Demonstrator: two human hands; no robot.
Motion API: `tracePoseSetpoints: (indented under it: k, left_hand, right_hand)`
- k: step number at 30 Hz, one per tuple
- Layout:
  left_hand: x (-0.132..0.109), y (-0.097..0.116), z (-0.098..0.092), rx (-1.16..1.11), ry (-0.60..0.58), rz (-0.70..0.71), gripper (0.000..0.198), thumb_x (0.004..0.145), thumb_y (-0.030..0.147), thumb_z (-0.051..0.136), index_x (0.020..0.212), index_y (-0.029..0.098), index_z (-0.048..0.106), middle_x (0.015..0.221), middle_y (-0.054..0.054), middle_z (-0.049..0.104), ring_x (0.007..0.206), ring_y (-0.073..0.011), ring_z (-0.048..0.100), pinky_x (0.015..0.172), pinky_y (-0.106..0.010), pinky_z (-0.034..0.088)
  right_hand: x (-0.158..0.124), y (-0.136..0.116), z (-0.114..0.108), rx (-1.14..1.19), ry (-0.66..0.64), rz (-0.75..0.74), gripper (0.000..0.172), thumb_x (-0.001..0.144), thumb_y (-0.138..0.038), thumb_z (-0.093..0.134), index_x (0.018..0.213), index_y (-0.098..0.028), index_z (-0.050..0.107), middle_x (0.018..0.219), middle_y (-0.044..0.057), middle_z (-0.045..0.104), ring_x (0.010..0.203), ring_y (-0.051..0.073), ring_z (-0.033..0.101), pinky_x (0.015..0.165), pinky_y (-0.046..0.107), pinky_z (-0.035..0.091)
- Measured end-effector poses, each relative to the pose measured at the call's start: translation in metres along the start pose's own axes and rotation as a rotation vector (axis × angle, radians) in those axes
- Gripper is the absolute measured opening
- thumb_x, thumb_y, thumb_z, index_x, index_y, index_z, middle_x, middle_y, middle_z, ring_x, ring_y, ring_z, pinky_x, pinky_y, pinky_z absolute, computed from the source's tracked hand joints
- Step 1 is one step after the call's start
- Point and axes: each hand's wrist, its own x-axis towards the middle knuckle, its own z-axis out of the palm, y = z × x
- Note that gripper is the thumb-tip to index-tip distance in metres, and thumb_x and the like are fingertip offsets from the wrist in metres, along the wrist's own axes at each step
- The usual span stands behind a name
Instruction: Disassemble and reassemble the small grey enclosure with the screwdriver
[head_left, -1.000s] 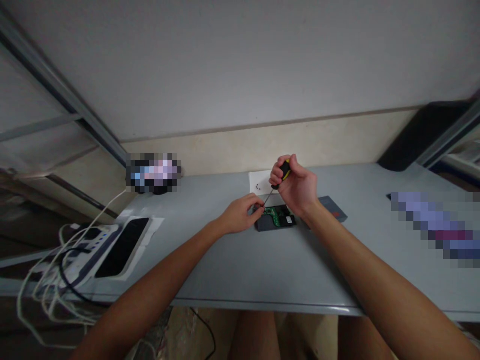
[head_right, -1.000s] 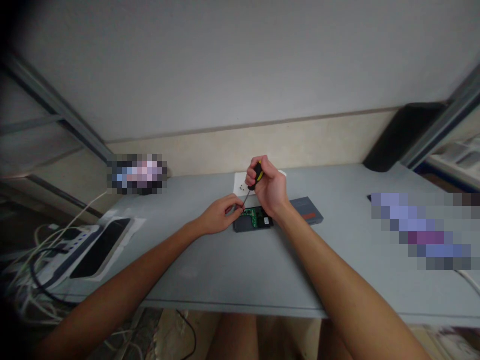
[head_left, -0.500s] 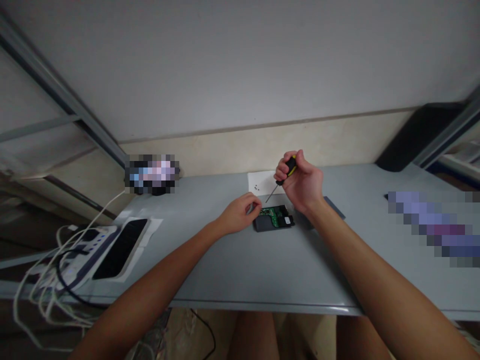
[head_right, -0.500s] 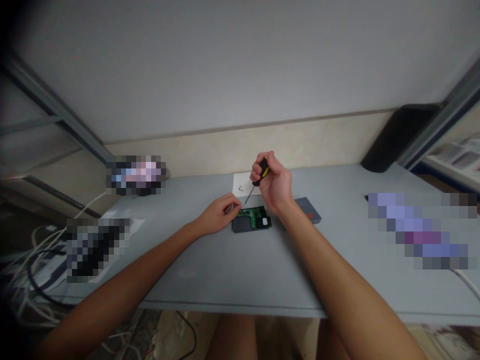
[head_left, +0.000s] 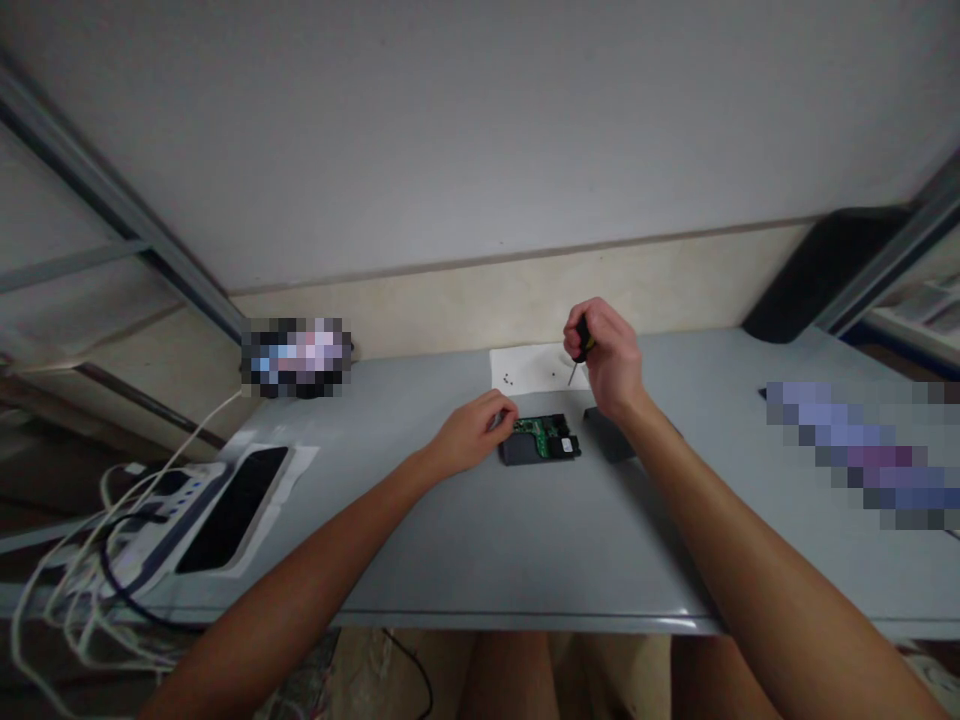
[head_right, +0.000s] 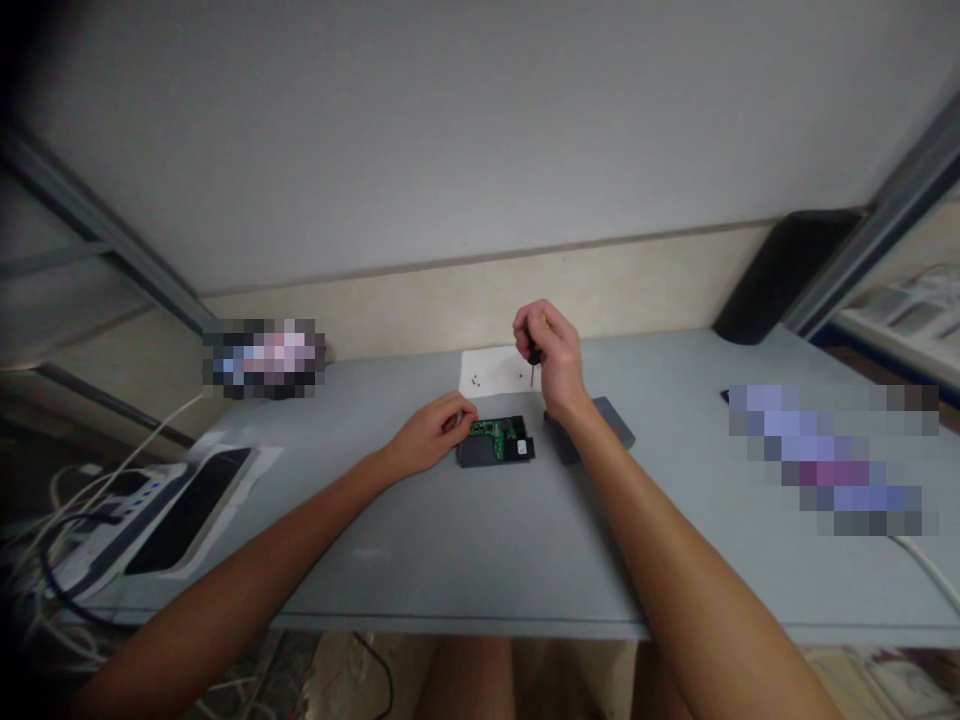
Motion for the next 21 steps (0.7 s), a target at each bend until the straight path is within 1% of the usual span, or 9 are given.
tracePoseSetpoints:
  k: [2,4,6,8,10,12,14,18,21]
  left_hand:
    - [0.000,-0.001,0.000,0.003,0.002,0.003,0.016,0.109,0.027,0.055,0.102,0.020,0.067,0.096,-0.002,0.066,0.081,-0.0156,0.058,0.078,-0.029,0.045]
    - [-0.001,-0.003,0.001,0.009,0.007,0.009,0.016,0.110,0.028,0.055,0.103,0.021,0.067,0.097,-0.001,0.066,0.082,-0.0154,0.058,0.079,-0.029,0.045]
    - [-0.002,-0.004,0.001,0.017,0.008,0.015,0.016,0.110,0.028,0.055,0.106,0.021,0.068,0.097,-0.001,0.066,0.082,-0.0152,0.059,0.080,-0.029,0.046]
    - [-0.002,-0.004,0.001,0.024,0.009,0.014,0.015,0.110,0.028,0.055,0.107,0.021,0.068,0.098,-0.001,0.066,0.082,-0.0151,0.059,0.080,-0.029,0.046]
    - [-0.002,-0.002,0.000,0.028,0.008,0.007,0.015,0.109,0.029,0.055,0.107,0.021,0.068,0.098,-0.001,0.066,0.081,-0.0151,0.059,0.079,-0.029,0.046]
    - [-0.001,0.001,-0.001,0.025,0.008,-0.004,0.015,0.109,0.029,0.056,0.106,0.021,0.068,0.098,-0.001,0.067,0.080,-0.0151,0.058,0.079,-0.030,0.046]
    - [0.000,0.003,-0.002,0.023,0.008,-0.011,0.016,0.109,0.029,0.055,0.105,0.021,0.068,0.098,-0.002,0.068,0.080,-0.0152,0.059,0.079,-0.030,0.046]
    - [0.001,0.002,-0.004,0.035,0.026,-0.034,0.015,0.109,0.028,0.056,0.104,0.021,0.068,0.098,-0.002,0.069,0.081,-0.0156,0.060,0.080,-0.030,0.047]
    - [0.001,-0.003,-0.004,0.045,0.051,-0.052,0.017,0.110,0.029,0.054,0.104,0.021,0.068,0.100,-0.003,0.070,0.084,-0.0164,0.061,0.081,-0.030,0.048]
  right_hand:
    - [-0.002,-0.007,-0.002,-0.222,-0.125,-0.076,0.046,0.102,-0.066,0.057,0.084,-0.023,0.061,0.072,-0.001,0.052,0.066,0.017,0.046,0.064,0.031,0.036]
    - [-0.006,-0.018,-0.003,-0.518,-0.356,-0.084,0.043,0.104,-0.059,0.055,0.085,-0.022,0.065,0.080,0.003,0.063,0.076,0.019,0.055,0.072,0.033,0.041]
    - [-0.010,-0.027,-0.002,-0.857,-0.614,0.020,0.033,0.101,-0.050,0.063,0.090,-0.021,0.073,0.087,0.006,0.072,0.080,0.021,0.061,0.075,0.034,0.042]
    - [-0.017,-0.031,-0.002,-1.049,-0.818,0.204,0.030,0.095,-0.048,0.073,0.105,-0.021,0.079,0.099,0.009,0.078,0.087,0.025,0.068,0.078,0.035,0.047]
    - [-0.024,-0.029,-0.002,-1.124,-0.949,0.339,0.048,0.086,-0.046,0.084,0.127,-0.023,0.078,0.119,0.012,0.078,0.097,0.029,0.073,0.084,0.037,0.052]
    - [-0.030,-0.023,-0.004,-1.190,-1.024,0.369,0.068,0.075,-0.043,0.093,0.139,-0.027,0.075,0.134,0.013,0.073,0.106,0.033,0.074,0.090,0.041,0.056]
    - [-0.033,-0.016,-0.006,-1.253,-1.038,0.327,0.074,0.068,-0.037,0.097,0.138,-0.030,0.075,0.135,0.013,0.071,0.108,0.036,0.074,0.092,0.045,0.058]
    - [-0.031,-0.010,-0.011,-1.182,-0.999,0.256,0.063,0.067,-0.024,0.094,0.128,-0.031,0.080,0.121,0.011,0.076,0.100,0.034,0.075,0.089,0.045,0.059]
    - [-0.023,-0.016,-0.021,-1.056,-0.971,0.246,0.057,0.070,-0.024,0.092,0.126,-0.032,0.081,0.115,0.008,0.079,0.096,0.031,0.075,0.088,0.042,0.060]
